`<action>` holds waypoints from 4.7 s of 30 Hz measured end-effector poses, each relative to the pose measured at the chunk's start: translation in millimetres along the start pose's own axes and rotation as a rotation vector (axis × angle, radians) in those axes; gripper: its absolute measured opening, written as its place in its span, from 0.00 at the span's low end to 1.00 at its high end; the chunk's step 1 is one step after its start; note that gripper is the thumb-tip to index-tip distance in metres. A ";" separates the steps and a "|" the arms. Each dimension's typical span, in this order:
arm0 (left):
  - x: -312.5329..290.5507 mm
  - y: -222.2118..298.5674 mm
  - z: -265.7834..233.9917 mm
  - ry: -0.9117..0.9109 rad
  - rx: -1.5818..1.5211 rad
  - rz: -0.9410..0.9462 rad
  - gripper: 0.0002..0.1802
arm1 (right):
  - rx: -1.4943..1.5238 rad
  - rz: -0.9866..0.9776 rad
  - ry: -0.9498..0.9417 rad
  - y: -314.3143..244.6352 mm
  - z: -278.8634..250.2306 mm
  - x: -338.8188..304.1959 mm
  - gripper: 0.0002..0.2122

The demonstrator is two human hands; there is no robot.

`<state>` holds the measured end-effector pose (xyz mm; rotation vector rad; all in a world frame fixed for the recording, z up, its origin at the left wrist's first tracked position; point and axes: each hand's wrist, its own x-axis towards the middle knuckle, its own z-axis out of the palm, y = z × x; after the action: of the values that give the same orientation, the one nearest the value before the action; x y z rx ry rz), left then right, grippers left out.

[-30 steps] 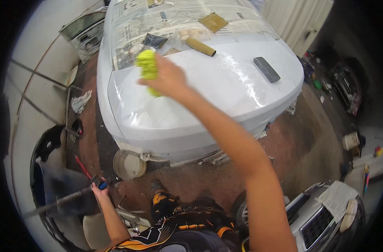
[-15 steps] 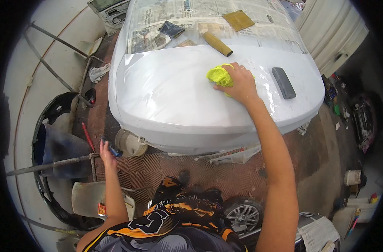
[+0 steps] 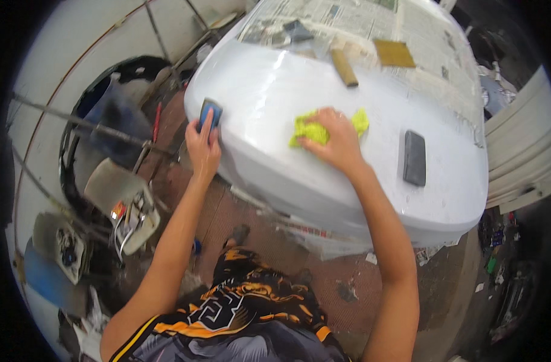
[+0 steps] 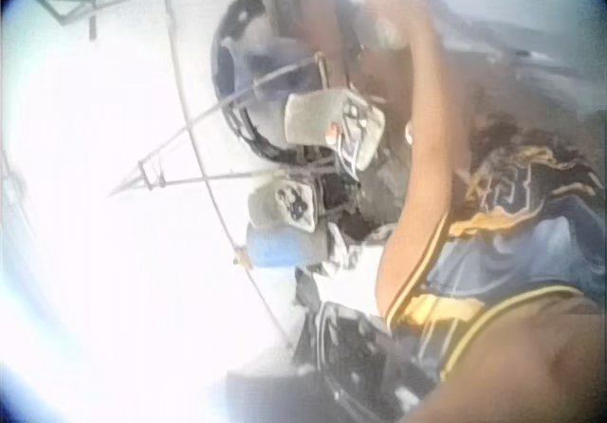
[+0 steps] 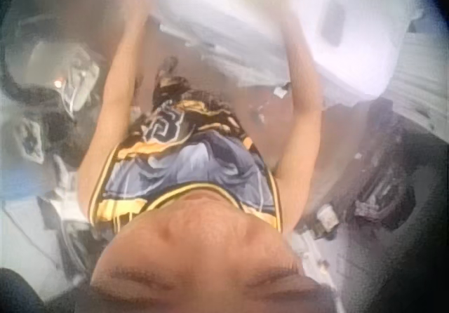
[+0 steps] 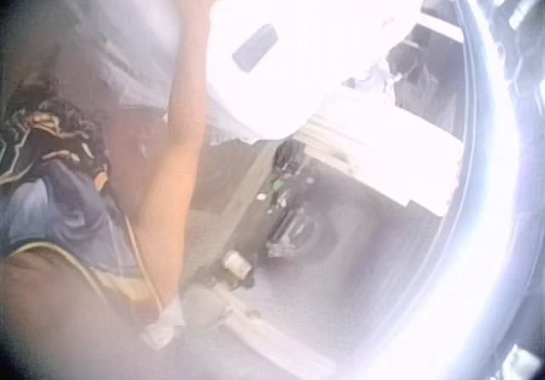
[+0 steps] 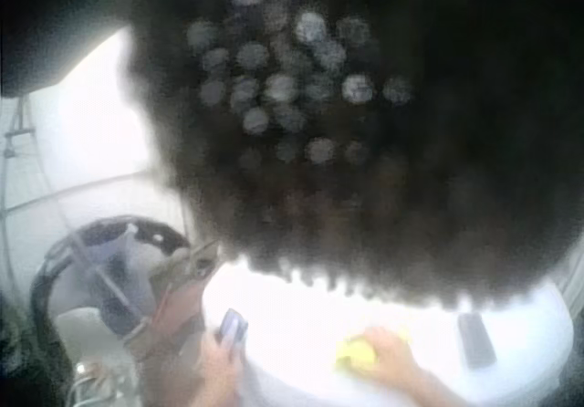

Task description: The person sands a white car hood with a sanding block and wipes it with a cloth. They repeatedly dip the cloth in water and continue sanding different areas of the hood.

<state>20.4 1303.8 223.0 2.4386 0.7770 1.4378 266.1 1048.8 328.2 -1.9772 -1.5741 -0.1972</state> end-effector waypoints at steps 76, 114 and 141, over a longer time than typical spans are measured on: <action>-234.1 229.5 -91.0 -0.811 -0.387 0.066 0.55 | 1.373 0.936 0.642 -157.4 108.8 -284.8 0.16; -210.8 176.9 -95.5 -0.841 -0.766 -0.254 0.25 | 1.189 0.752 0.098 -144.8 68.8 -290.5 0.27; -266.9 -24.9 -150.3 -0.597 -0.371 -0.536 0.45 | 0.059 0.479 0.387 -152.1 51.7 -129.8 0.35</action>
<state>-220.3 1168.8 87.7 1.9860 0.8306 0.5516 75.4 985.8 280.2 -2.0545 -0.8316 -0.3110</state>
